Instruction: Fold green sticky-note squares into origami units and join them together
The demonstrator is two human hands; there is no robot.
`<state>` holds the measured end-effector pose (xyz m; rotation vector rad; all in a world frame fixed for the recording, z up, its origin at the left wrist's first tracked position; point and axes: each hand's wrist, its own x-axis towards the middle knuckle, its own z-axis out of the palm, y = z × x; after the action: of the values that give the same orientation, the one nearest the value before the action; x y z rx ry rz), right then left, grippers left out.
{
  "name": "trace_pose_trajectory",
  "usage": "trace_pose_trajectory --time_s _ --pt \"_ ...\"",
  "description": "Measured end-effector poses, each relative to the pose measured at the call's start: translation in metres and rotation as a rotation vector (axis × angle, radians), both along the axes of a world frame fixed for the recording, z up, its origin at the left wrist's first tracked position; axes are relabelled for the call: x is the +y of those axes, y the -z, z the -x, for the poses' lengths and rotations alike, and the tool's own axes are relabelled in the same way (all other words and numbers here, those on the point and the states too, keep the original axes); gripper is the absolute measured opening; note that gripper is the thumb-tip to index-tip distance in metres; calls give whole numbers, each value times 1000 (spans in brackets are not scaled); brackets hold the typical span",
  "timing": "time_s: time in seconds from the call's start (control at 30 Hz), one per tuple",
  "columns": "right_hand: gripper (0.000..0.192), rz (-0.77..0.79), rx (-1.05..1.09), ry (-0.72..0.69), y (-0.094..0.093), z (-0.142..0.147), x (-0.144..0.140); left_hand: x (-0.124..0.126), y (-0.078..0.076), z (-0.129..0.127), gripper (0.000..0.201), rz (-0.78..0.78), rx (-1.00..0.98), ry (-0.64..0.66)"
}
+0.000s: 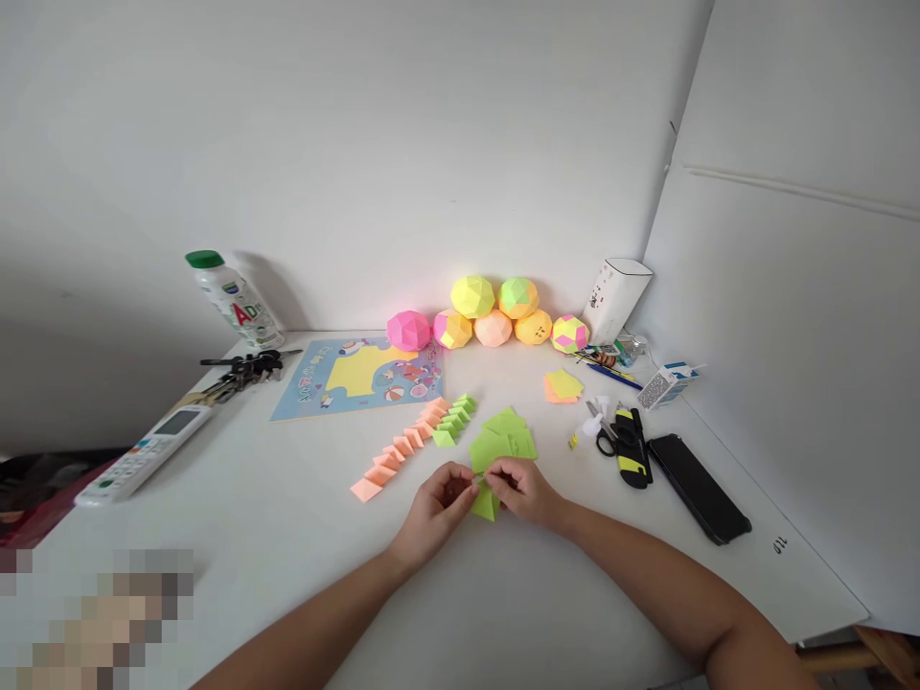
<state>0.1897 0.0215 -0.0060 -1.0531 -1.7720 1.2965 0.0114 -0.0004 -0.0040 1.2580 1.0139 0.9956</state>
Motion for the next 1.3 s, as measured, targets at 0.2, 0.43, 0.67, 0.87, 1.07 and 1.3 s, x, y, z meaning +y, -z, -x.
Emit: trace_pose_trajectory --time_s 0.2,0.43,0.67,0.87,1.07,1.3 --pt "31 99 83 -17 0 0 0 4 4 -1 31 95 -11 -77" --pt "23 156 122 -34 1 -2 6 4 -2 1 29 120 -103 -59" --pt "28 156 91 -36 2 -4 8 3 3 -1 28 77 -131 -29" --pt "34 114 127 6 9 -4 8 4 7 -1 27 67 -128 -56" --pt "26 111 111 11 12 -5 9 4 6 1 30 25 -29 3" --pt "27 101 97 53 12 -5 9 5 5 1 41 37 3 -52"
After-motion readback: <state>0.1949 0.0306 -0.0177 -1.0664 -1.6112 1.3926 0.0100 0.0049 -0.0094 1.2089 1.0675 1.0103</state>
